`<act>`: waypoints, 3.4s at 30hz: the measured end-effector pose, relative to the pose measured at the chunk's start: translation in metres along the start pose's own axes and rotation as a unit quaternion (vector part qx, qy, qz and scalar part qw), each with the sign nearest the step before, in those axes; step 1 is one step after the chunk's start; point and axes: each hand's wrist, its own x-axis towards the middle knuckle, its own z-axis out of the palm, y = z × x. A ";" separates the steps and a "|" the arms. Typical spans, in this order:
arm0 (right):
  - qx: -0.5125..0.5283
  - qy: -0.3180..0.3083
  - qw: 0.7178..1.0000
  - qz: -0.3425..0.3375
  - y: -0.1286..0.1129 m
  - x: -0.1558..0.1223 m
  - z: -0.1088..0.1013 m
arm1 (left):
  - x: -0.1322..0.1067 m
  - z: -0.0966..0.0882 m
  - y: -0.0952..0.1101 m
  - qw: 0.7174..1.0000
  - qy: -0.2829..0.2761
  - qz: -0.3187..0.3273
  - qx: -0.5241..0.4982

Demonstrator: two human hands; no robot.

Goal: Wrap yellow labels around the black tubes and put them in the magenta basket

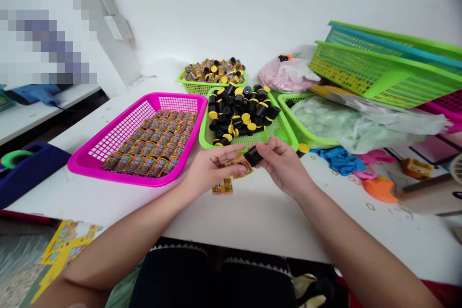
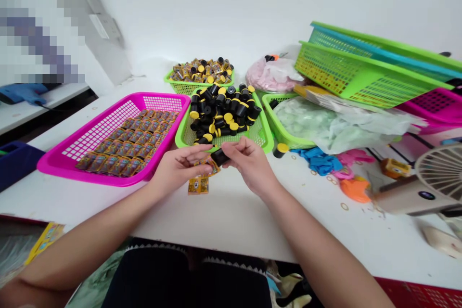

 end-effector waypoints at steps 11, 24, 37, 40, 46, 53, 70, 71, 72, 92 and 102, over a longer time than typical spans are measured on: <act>-0.063 0.021 0.998 -0.015 0.001 -0.003 0.002 | -0.008 -0.005 0.000 0.955 0.037 0.082 0.284; -0.296 -0.108 0.908 -0.278 0.002 -0.013 -0.001 | -0.004 0.008 0.001 0.995 0.047 0.092 0.012; -0.056 -0.163 0.964 -0.202 0.017 -0.022 0.008 | -0.001 -0.003 0.005 0.983 -0.079 0.018 -0.167; -0.078 -0.160 0.945 -0.274 0.022 -0.025 0.014 | -0.004 0.000 0.004 0.976 -0.066 -0.008 -0.209; -0.440 -0.095 0.796 -0.405 0.006 -0.023 0.013 | -0.001 0.000 0.006 0.980 0.016 0.008 -0.198; -0.413 -0.063 0.780 -0.465 0.022 -0.023 0.024 | -0.002 -0.002 0.003 0.984 0.017 0.059 -0.168; -0.441 -0.128 0.747 -0.481 0.033 -0.026 0.025 | -0.014 0.005 0.003 0.983 -0.163 -0.020 -0.079; -0.444 -0.128 0.742 -0.485 0.034 -0.026 0.024 | -0.014 0.004 0.003 0.984 -0.160 -0.018 -0.074; -0.455 -0.119 0.733 -0.492 0.035 -0.025 0.023 | -0.014 0.003 0.003 0.987 -0.150 -0.013 -0.064; -0.488 -0.065 0.765 -0.414 0.001 0.004 0.029 | -0.046 -0.035 0.076 0.899 0.067 0.066 0.427; -0.574 -0.451 0.658 -0.186 0.000 0.134 0.035 | 0.087 -0.156 0.105 0.797 0.158 -0.037 0.582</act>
